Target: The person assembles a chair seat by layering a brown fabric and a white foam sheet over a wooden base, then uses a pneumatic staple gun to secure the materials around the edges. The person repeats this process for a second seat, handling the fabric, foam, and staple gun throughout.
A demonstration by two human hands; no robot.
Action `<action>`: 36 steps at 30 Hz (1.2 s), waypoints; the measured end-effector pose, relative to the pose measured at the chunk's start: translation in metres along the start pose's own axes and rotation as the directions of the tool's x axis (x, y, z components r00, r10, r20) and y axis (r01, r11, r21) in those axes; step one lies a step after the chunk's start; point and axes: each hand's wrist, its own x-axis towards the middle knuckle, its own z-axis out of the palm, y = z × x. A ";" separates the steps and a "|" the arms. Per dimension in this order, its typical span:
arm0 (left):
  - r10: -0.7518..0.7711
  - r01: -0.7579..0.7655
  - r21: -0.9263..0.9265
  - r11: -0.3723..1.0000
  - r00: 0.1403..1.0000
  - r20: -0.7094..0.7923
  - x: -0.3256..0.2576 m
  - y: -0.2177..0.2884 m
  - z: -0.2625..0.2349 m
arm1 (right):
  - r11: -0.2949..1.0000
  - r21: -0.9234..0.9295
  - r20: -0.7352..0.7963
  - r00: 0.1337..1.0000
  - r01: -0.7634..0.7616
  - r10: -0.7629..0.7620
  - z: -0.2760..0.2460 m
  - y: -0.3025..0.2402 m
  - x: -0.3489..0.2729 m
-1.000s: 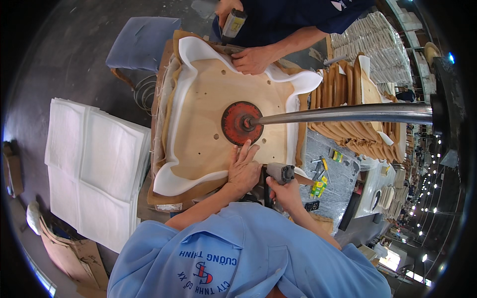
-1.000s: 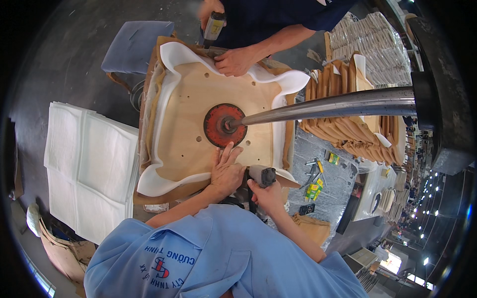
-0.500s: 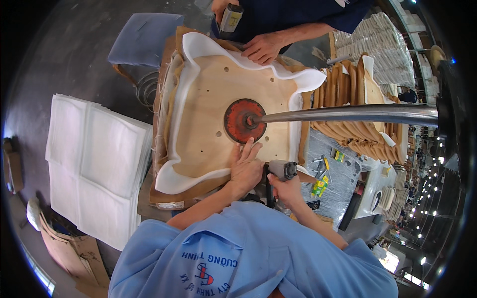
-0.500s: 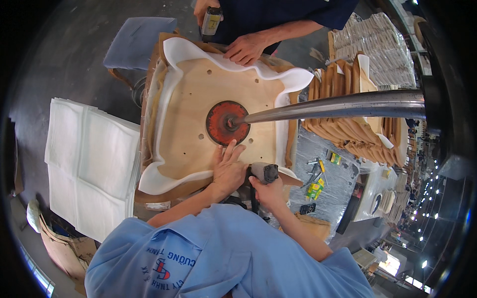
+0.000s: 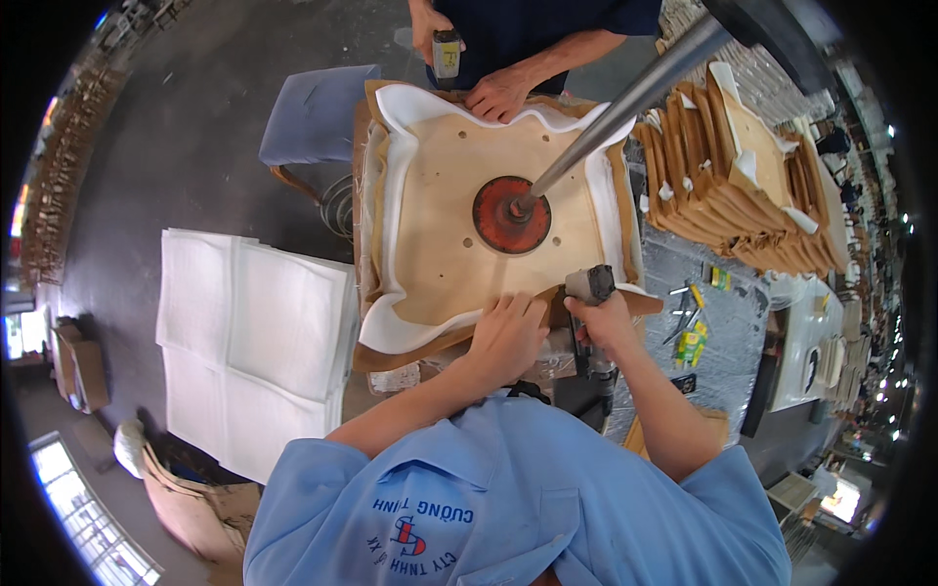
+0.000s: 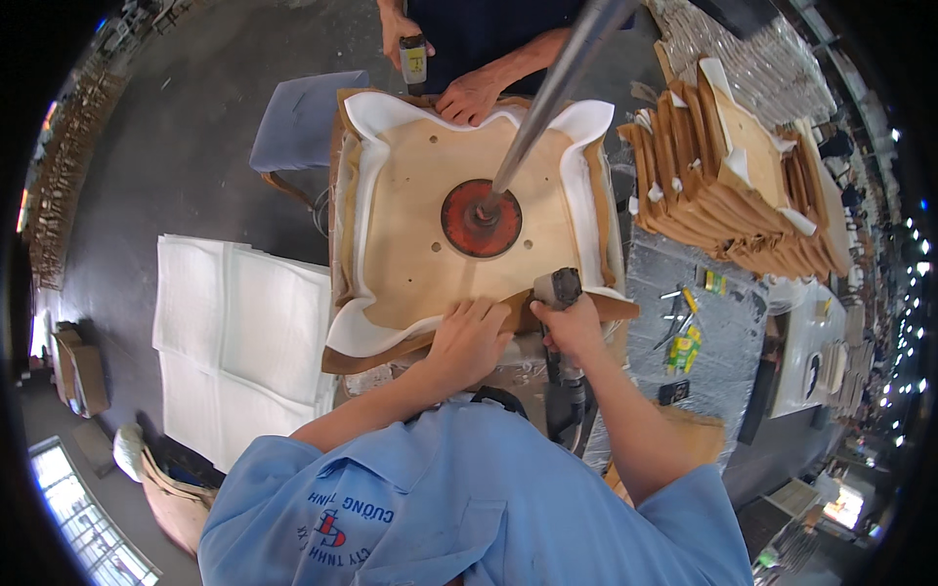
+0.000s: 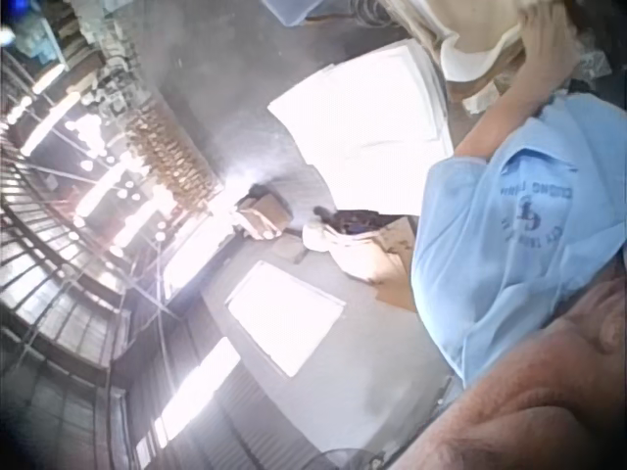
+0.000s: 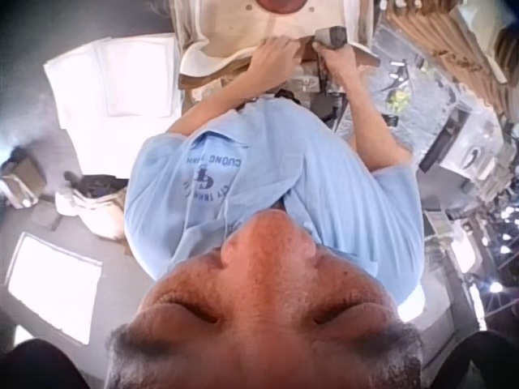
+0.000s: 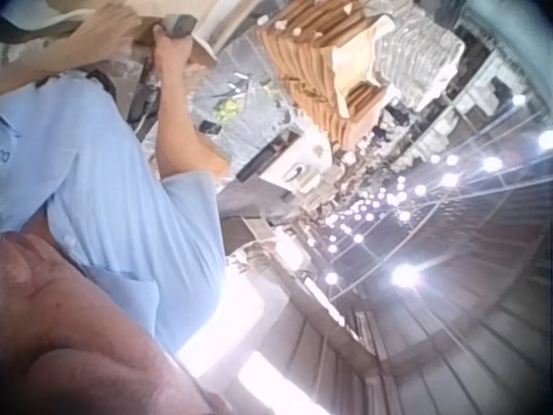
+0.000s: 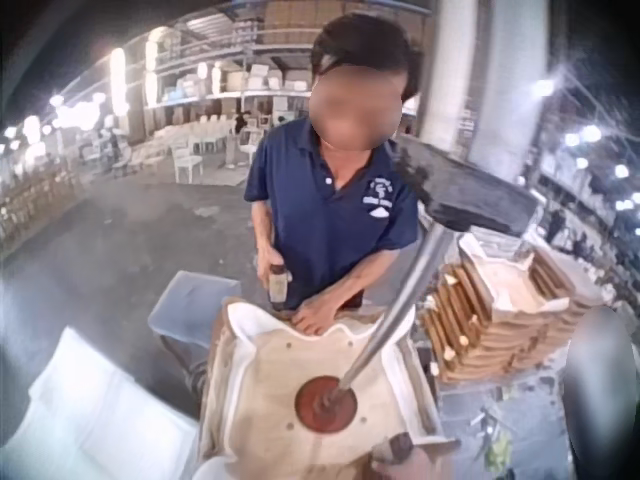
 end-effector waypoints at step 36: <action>0.171 -0.282 0.199 0.938 0.880 0.443 0.006 -0.101 -0.065 | 0.959 -0.276 -0.203 0.972 0.060 -0.119 0.015 0.004 -0.006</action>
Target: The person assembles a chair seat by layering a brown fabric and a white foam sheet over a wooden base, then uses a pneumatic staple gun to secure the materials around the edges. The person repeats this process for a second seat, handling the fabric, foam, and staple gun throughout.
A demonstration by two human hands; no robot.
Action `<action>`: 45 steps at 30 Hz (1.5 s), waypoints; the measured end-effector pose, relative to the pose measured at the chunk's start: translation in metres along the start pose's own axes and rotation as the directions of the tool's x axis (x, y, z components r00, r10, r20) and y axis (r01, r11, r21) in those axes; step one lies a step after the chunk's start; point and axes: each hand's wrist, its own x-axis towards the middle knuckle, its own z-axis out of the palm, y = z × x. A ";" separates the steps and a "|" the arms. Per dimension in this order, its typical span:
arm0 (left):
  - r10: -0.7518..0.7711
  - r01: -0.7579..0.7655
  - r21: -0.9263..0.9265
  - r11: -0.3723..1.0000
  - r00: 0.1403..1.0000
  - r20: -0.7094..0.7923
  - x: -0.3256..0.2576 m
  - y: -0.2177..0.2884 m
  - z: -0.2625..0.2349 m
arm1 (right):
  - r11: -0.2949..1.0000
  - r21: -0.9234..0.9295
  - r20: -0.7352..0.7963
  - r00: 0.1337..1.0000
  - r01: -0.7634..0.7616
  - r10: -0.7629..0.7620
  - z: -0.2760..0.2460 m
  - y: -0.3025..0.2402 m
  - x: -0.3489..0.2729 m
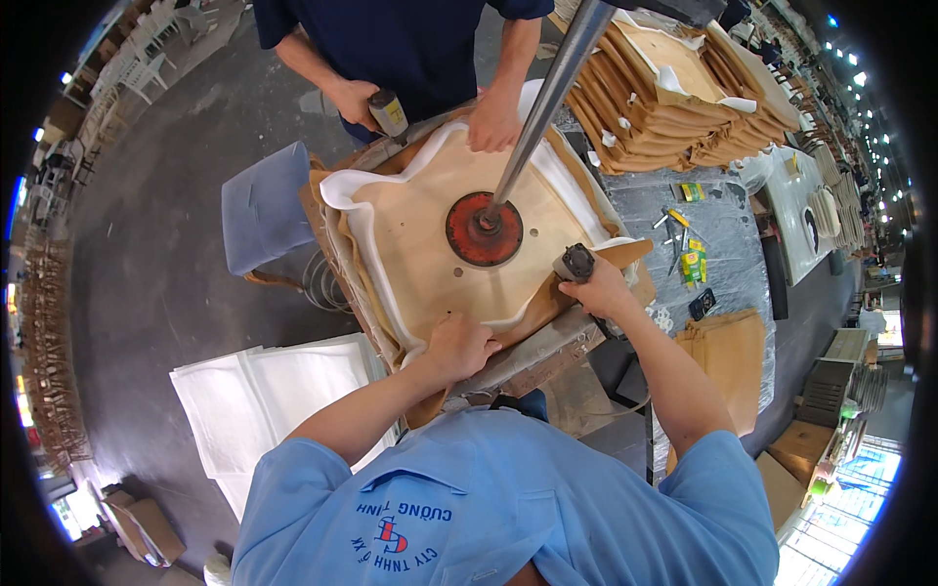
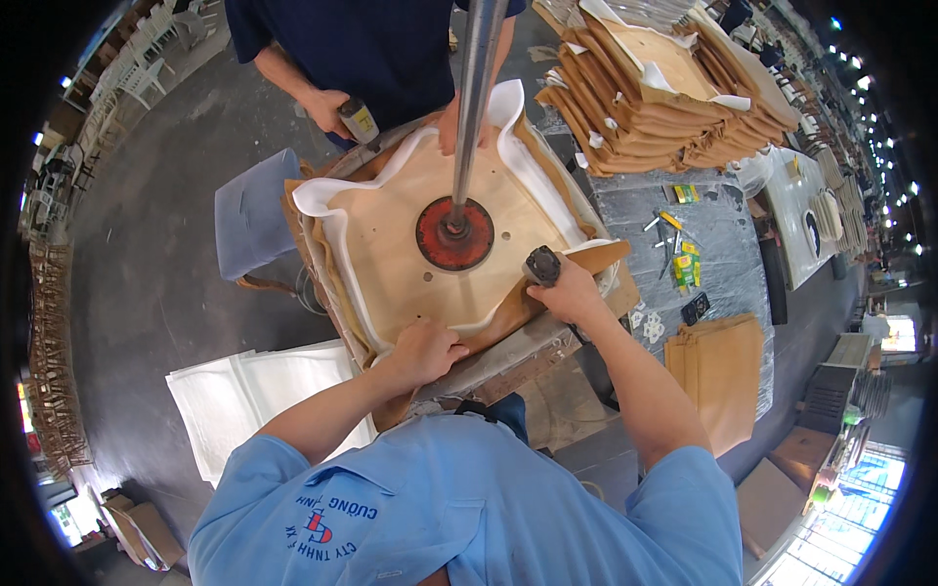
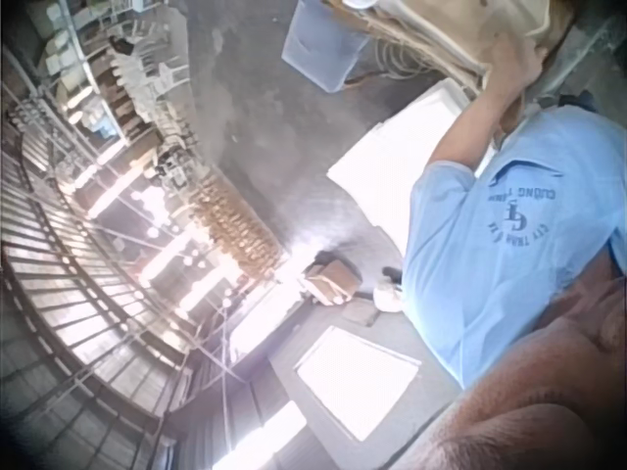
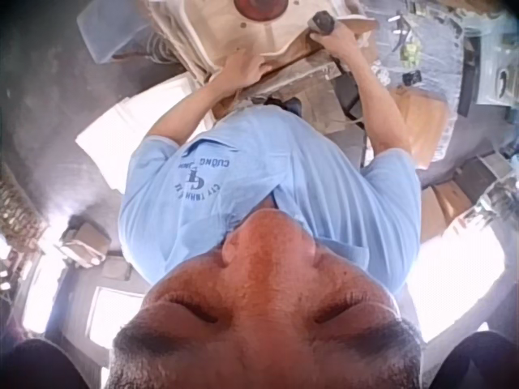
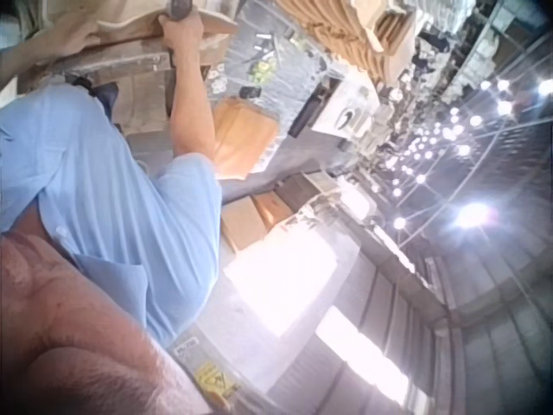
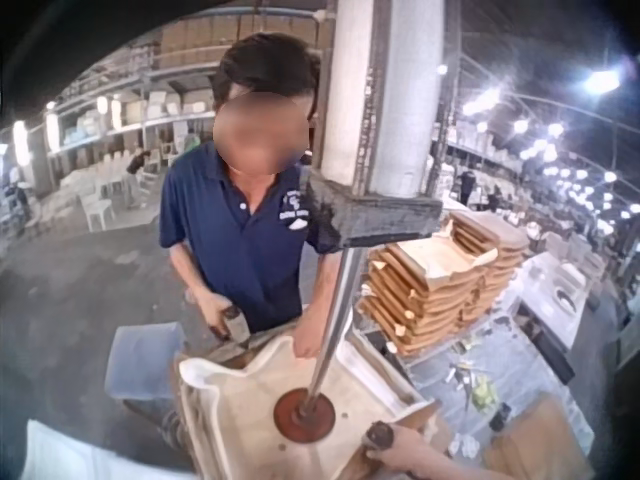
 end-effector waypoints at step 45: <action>-0.168 0.077 -0.198 0.977 0.849 -0.501 0.018 -0.021 0.029 | 0.915 0.319 0.226 0.957 -0.247 0.180 0.083 -0.072 -0.073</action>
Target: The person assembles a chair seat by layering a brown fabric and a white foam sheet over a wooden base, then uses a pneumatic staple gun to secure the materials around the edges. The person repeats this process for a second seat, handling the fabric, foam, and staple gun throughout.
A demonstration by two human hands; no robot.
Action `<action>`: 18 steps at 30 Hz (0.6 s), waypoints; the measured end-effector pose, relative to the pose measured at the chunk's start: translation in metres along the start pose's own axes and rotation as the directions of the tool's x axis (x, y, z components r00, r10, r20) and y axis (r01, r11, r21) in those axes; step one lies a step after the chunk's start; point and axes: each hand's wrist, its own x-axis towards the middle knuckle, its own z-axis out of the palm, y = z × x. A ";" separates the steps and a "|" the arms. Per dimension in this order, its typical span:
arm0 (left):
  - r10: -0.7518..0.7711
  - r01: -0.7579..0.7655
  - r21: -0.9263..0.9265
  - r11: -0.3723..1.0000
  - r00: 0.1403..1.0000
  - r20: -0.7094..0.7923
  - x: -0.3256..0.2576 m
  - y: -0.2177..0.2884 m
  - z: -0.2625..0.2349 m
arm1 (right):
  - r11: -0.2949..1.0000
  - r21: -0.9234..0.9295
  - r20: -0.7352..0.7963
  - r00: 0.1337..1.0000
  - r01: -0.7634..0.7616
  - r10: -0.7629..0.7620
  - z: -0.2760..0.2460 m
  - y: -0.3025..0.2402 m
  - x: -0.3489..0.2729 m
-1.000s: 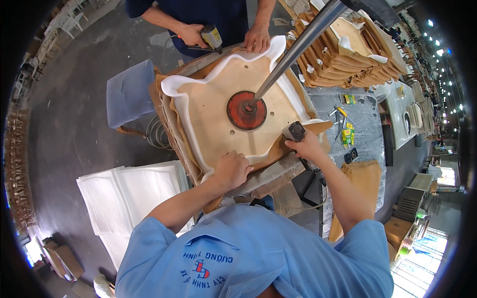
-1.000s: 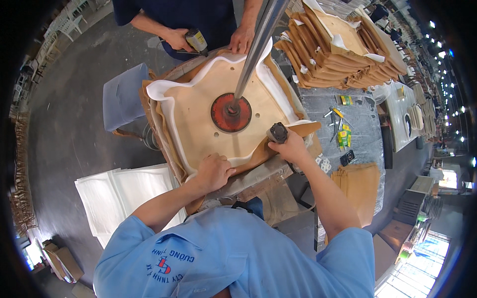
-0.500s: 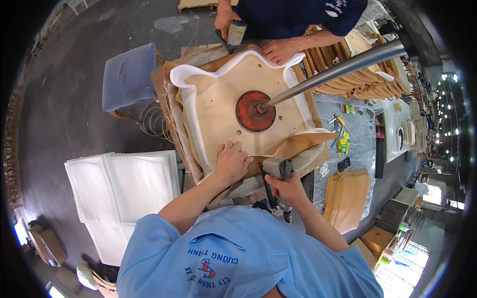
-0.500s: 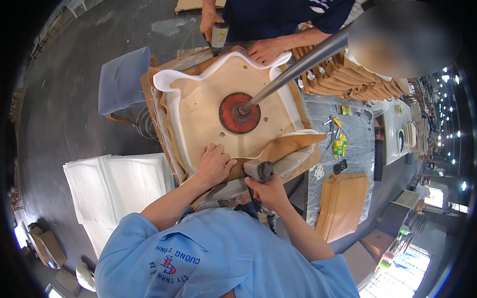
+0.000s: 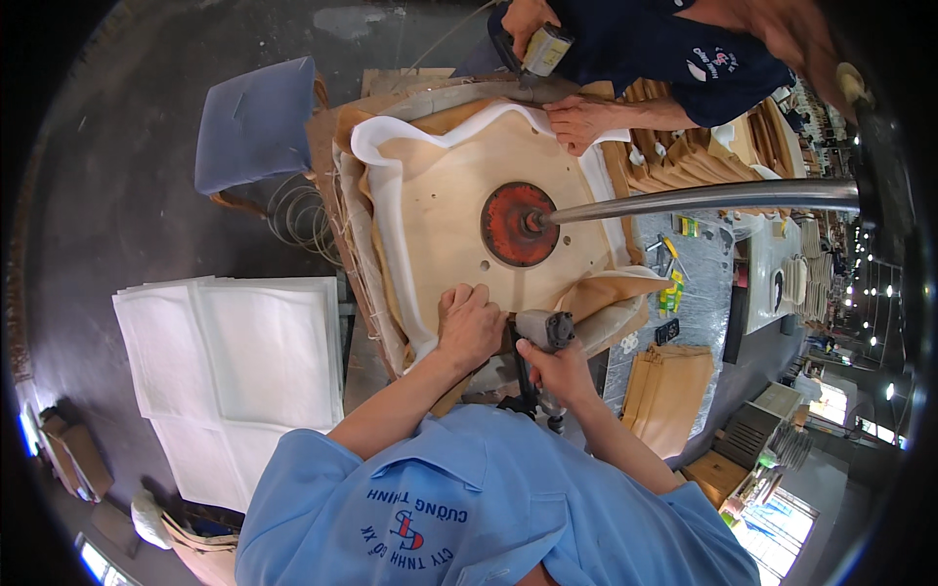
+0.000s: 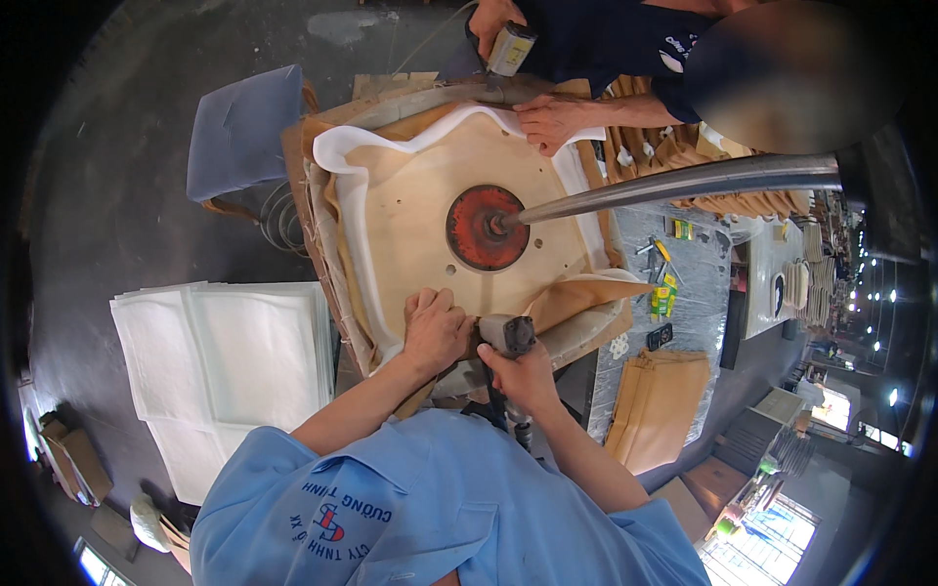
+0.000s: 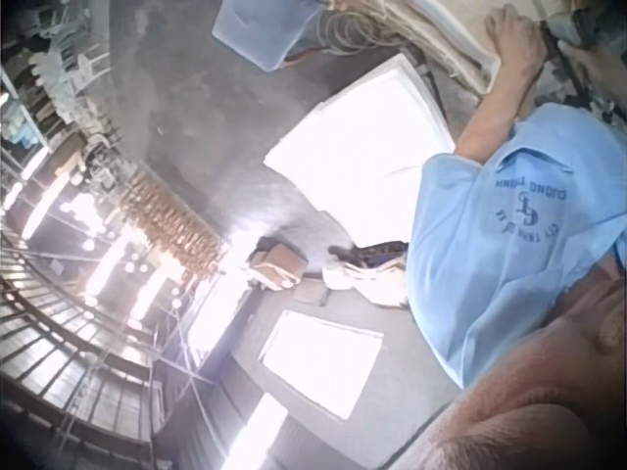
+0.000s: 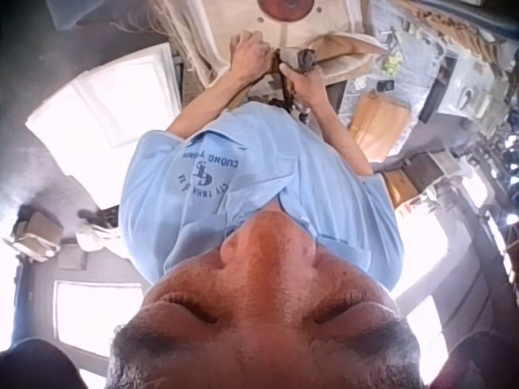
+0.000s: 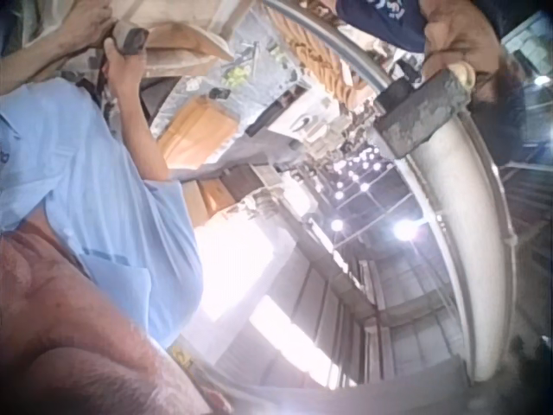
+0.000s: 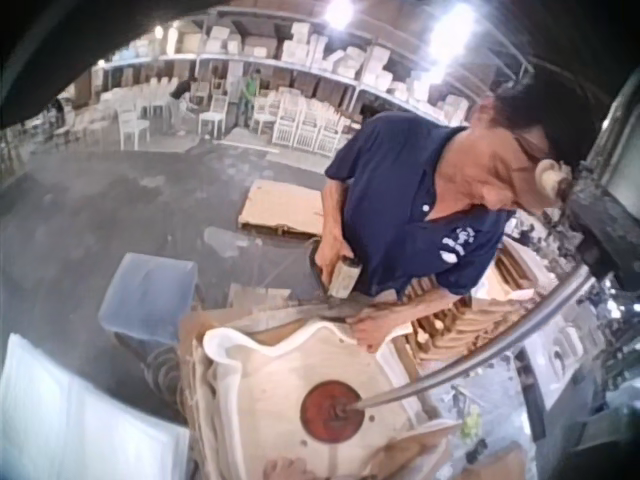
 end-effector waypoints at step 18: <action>-0.080 0.075 0.031 0.997 0.979 0.186 0.024 0.021 -0.020 | 0.971 0.214 -0.035 0.995 0.104 -0.099 -0.030 0.043 -0.009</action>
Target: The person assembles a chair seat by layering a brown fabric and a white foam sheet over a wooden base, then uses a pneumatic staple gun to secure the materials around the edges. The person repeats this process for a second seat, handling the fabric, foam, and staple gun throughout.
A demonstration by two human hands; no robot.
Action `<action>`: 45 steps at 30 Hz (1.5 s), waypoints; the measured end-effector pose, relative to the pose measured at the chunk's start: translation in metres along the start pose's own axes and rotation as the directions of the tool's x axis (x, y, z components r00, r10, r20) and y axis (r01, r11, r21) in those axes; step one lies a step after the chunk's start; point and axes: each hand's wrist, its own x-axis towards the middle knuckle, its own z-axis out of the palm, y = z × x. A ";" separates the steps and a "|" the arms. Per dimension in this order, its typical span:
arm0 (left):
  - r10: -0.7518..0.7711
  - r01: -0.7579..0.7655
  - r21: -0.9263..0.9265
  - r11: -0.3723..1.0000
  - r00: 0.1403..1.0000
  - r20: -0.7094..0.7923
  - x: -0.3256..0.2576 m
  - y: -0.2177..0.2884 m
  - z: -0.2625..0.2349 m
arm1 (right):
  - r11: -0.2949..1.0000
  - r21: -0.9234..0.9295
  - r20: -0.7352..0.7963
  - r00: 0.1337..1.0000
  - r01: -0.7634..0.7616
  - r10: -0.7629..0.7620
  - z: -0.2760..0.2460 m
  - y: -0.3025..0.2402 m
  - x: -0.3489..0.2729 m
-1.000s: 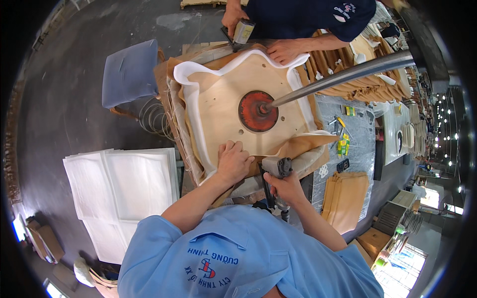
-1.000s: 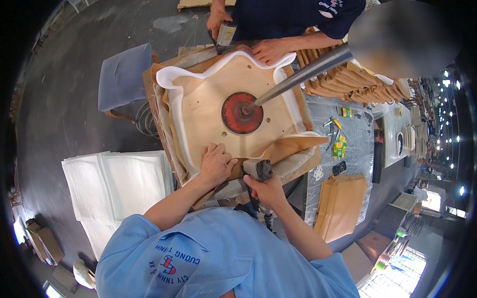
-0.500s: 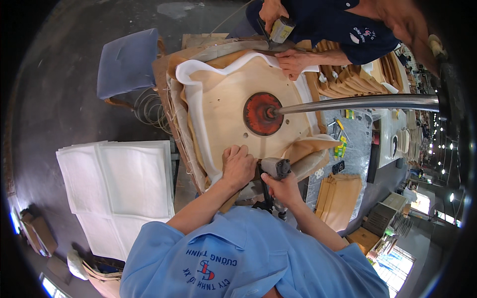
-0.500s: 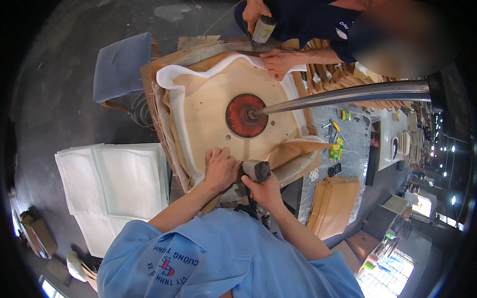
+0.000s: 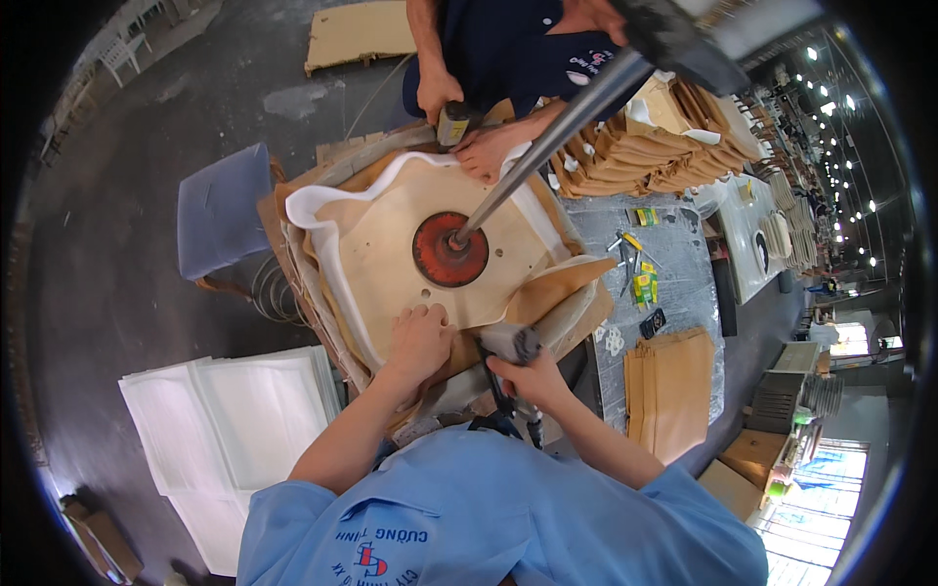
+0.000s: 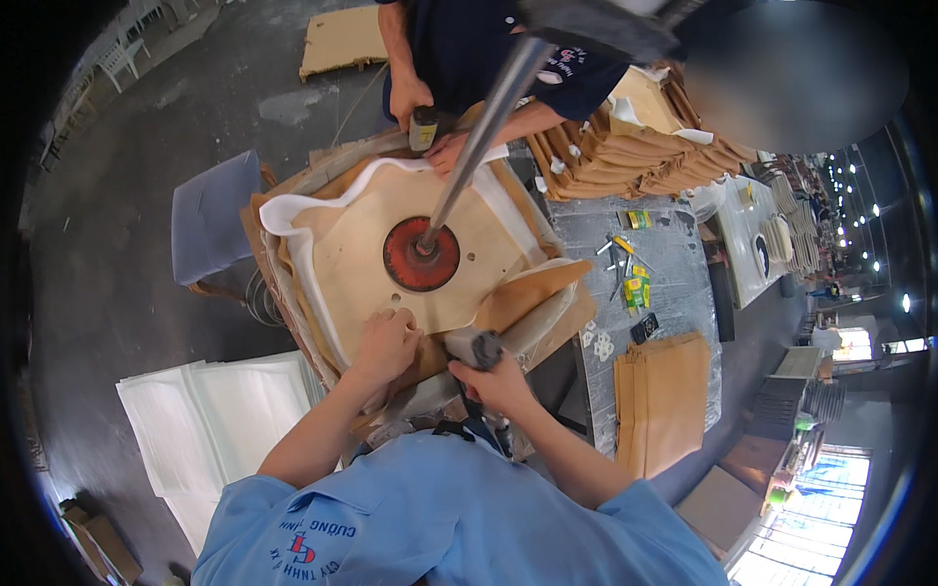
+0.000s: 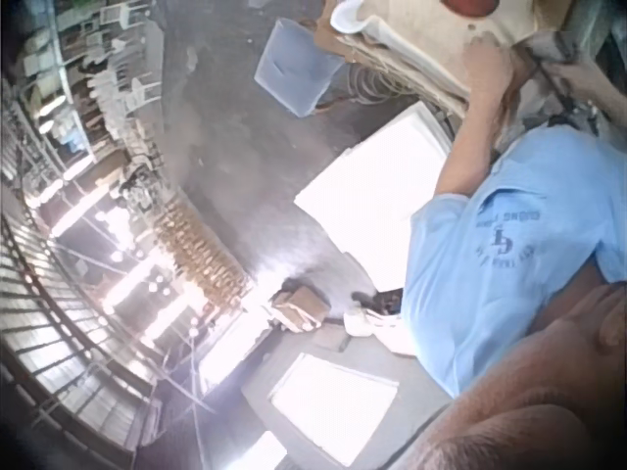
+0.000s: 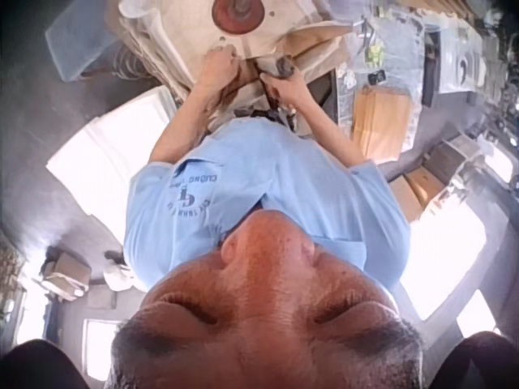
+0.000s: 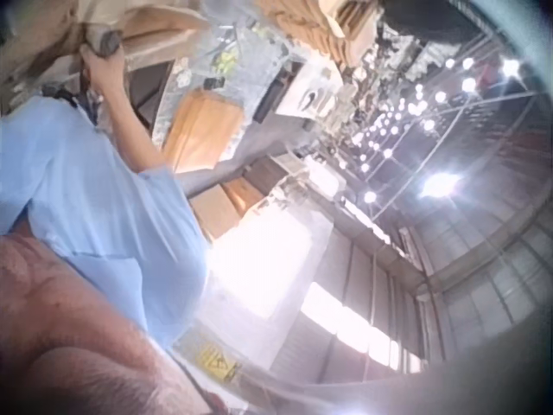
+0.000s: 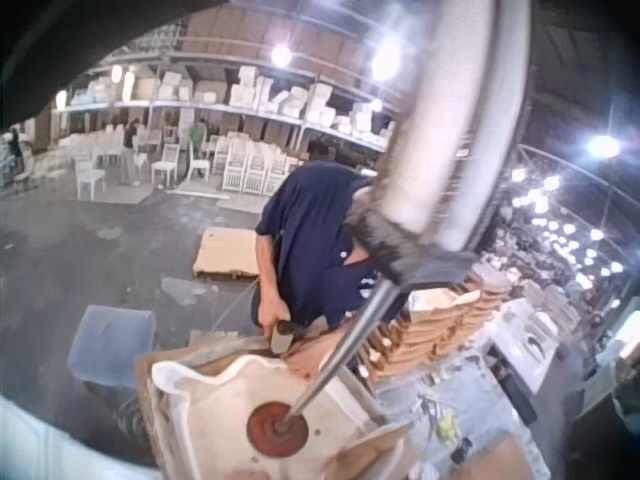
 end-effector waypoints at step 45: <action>0.095 -0.130 -0.130 0.983 0.964 -0.247 0.056 0.066 0.091 | 0.911 -0.411 0.123 0.989 -0.027 0.084 -0.107 -0.053 0.086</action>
